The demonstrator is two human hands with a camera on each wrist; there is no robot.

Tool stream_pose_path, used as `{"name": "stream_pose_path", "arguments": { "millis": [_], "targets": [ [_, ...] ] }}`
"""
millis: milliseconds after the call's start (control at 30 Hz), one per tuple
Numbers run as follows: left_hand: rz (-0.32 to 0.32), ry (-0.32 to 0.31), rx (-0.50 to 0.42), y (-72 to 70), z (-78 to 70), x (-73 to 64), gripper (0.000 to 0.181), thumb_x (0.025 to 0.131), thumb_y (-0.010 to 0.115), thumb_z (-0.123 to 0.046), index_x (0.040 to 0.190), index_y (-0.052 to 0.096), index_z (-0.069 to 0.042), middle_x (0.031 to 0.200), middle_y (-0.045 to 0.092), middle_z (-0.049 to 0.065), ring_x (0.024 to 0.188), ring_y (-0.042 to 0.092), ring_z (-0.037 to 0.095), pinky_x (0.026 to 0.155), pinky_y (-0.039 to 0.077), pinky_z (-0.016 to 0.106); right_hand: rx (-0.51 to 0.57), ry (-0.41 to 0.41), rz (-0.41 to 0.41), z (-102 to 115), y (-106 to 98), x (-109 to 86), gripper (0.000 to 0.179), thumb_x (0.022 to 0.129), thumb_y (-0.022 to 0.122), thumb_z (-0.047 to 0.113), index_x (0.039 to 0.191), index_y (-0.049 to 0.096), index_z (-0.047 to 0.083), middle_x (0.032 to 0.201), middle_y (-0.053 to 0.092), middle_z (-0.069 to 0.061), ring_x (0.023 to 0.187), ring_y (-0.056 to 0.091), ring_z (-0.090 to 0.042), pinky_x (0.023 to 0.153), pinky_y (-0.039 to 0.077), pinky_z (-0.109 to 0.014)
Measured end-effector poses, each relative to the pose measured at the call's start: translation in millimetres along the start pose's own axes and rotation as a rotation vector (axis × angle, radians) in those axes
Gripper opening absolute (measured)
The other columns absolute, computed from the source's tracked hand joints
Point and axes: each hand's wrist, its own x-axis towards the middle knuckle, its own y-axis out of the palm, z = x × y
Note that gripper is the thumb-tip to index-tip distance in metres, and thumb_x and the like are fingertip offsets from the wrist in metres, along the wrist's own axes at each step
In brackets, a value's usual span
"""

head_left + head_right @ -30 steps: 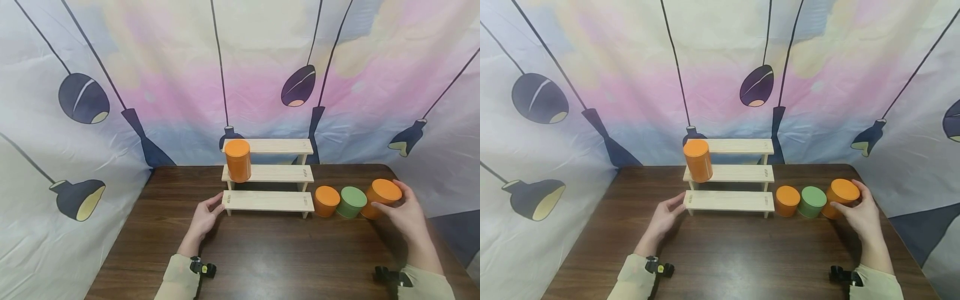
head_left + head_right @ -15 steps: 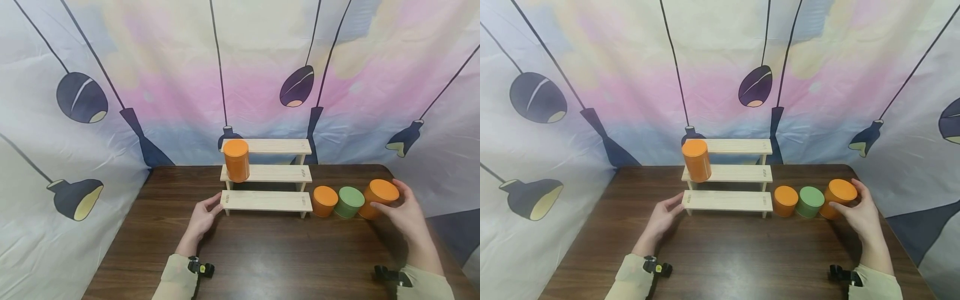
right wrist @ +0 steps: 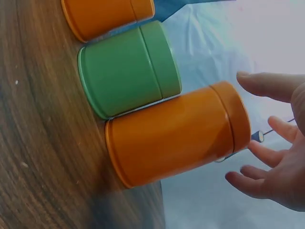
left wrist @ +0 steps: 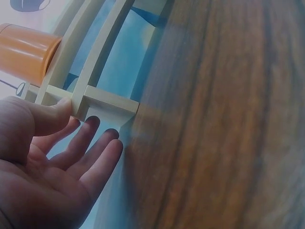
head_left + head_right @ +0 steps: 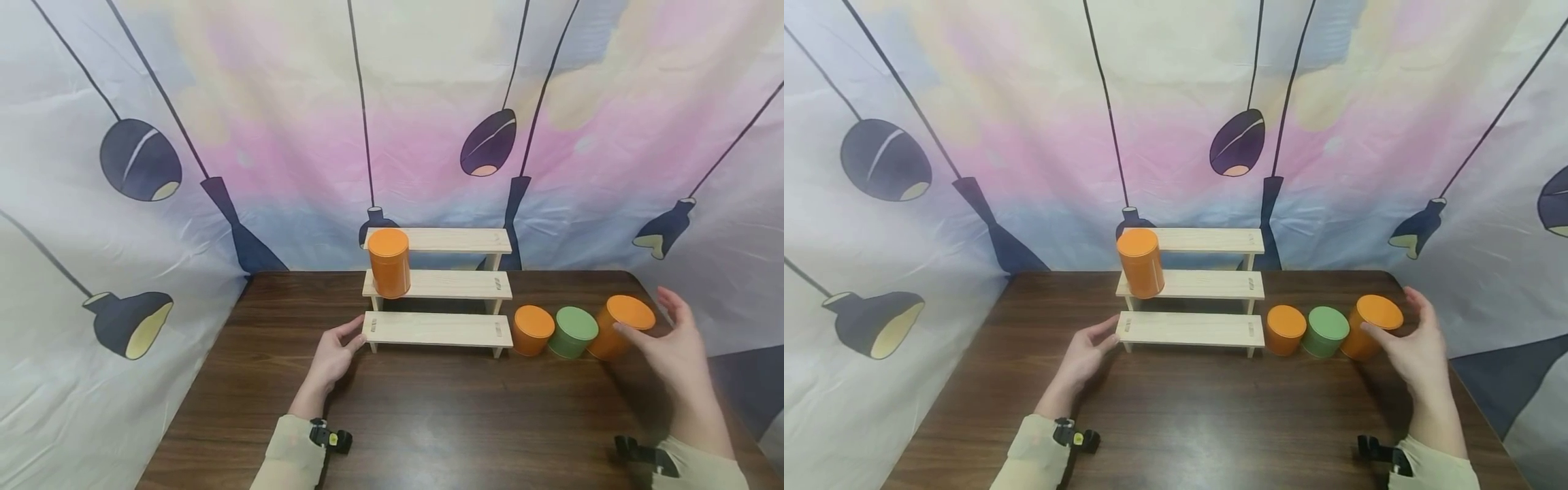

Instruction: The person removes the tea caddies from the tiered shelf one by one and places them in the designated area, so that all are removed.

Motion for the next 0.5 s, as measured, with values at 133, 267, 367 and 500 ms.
{"name": "stream_pose_path", "arguments": {
  "millis": [133,267,367,500],
  "targets": [
    [-0.005,-0.005,0.012,1.0,-1.3,0.0,0.044,0.103,0.07,-0.008,0.147,0.065,-0.007,0.153,0.061,0.009,0.151,0.043,0.034,0.125,0.028,0.058,-0.014,0.034,-0.06,8,-2,-3.3,0.098,0.095,0.082,0.026,0.172,0.021,0.018,0.178,0.019,-0.012,0.119,0.06,-0.019,0.099,0.049,-0.022],
    [-0.016,-0.022,0.022,1.3,-1.7,-1.0,0.044,0.103,0.071,-0.008,0.147,0.066,-0.008,0.152,0.061,0.01,0.151,0.043,0.035,0.125,0.028,0.059,-0.015,0.045,-0.195,23,5,-8.7,0.092,0.094,0.082,0.025,0.17,0.03,0.023,0.174,0.028,-0.01,0.092,0.053,-0.01,0.075,0.043,-0.014],
    [-0.017,-0.021,0.023,1.0,-1.8,-1.4,0.044,0.103,0.07,-0.008,0.146,0.067,-0.008,0.152,0.061,0.011,0.151,0.043,0.036,0.125,0.028,0.059,0.025,-0.058,-0.321,36,17,-13.2,0.085,0.091,0.082,0.017,0.166,0.042,0.021,0.168,0.037,-0.01,0.129,0.05,-0.022,0.106,0.038,-0.023],
    [-0.015,-0.011,0.024,0.6,-1.8,-0.8,0.043,0.103,0.07,-0.008,0.146,0.067,-0.007,0.152,0.061,0.012,0.151,0.043,0.036,0.125,0.028,0.059,0.062,-0.281,-0.385,52,40,-16.1,0.078,0.086,0.083,0.003,0.158,0.053,0.012,0.163,0.044,-0.015,0.153,0.034,-0.033,0.125,0.022,-0.042]
  ]
}}
